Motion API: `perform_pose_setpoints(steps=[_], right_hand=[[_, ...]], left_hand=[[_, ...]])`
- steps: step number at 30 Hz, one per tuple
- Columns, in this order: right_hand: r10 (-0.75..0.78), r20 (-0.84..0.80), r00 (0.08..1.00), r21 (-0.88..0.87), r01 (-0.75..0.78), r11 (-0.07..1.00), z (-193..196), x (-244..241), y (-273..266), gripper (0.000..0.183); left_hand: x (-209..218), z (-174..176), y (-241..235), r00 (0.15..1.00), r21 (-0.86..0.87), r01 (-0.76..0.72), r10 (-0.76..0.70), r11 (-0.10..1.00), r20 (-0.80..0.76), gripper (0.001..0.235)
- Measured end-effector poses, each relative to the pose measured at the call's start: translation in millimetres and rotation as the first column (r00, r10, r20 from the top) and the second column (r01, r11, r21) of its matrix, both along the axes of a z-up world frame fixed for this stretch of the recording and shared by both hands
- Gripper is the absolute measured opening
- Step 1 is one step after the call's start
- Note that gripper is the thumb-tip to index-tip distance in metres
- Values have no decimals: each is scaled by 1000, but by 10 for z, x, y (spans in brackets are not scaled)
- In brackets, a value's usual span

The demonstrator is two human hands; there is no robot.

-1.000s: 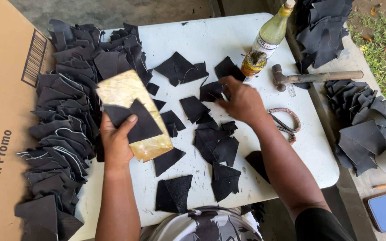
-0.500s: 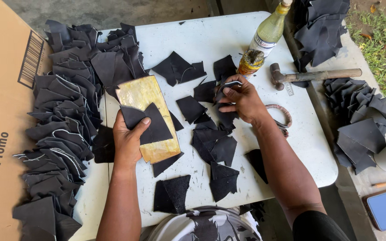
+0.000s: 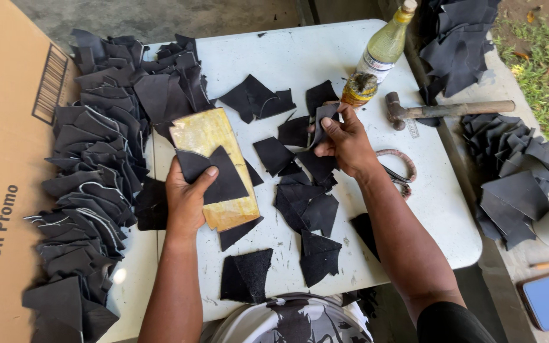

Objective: The person assembles small black rubber pieces onto a rectangular wooden block. They pick up individual pieces, align them on the block, and press them down to secure them. The process involves repetitive handling of the rubber parts and the wooden block.

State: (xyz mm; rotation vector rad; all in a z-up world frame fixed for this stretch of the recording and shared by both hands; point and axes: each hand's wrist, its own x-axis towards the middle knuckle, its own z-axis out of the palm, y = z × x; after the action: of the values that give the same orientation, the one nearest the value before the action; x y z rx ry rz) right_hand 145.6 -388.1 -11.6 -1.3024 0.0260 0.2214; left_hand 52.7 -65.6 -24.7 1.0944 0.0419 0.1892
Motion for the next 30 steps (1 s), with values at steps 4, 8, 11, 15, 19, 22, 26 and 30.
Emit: perform_pose_setpoints(steps=[4,8,11,15,19,22,26,30], right_hand=[[198,74,977,-93,-191,977,89,-96,110,15],[357,32,934,-126,-350,928,112,-249,304,14],[418,-51,907,1,-419,908,166,-323,500,23],[426,-33,904,-30,-427,904,191,-356,571,36],[323,-40,946,-48,-325,945,84,-337,569,30],[273,-40,961,-137,-276,951,37,-329,587,28],[280,-73,957,-125,-287,950,83,-335,597,33],[265,-19,964,-105,-266,958,27,-342,627,32]], left_hand=[[12,-71,-10,999,49,10,-11,999,31,39],[12,-127,-59,999,61,27,-28,998,22,38],[13,-106,-118,999,82,44,-46,996,23,40],[-5,-53,-174,998,118,65,-65,991,0,43],[-25,-4,-210,996,116,83,-82,990,-16,44],[-42,13,-228,995,138,101,-98,985,-31,41],[-44,17,-249,993,141,118,-117,983,-10,39],[-46,6,-281,993,173,114,-111,978,-31,39]])
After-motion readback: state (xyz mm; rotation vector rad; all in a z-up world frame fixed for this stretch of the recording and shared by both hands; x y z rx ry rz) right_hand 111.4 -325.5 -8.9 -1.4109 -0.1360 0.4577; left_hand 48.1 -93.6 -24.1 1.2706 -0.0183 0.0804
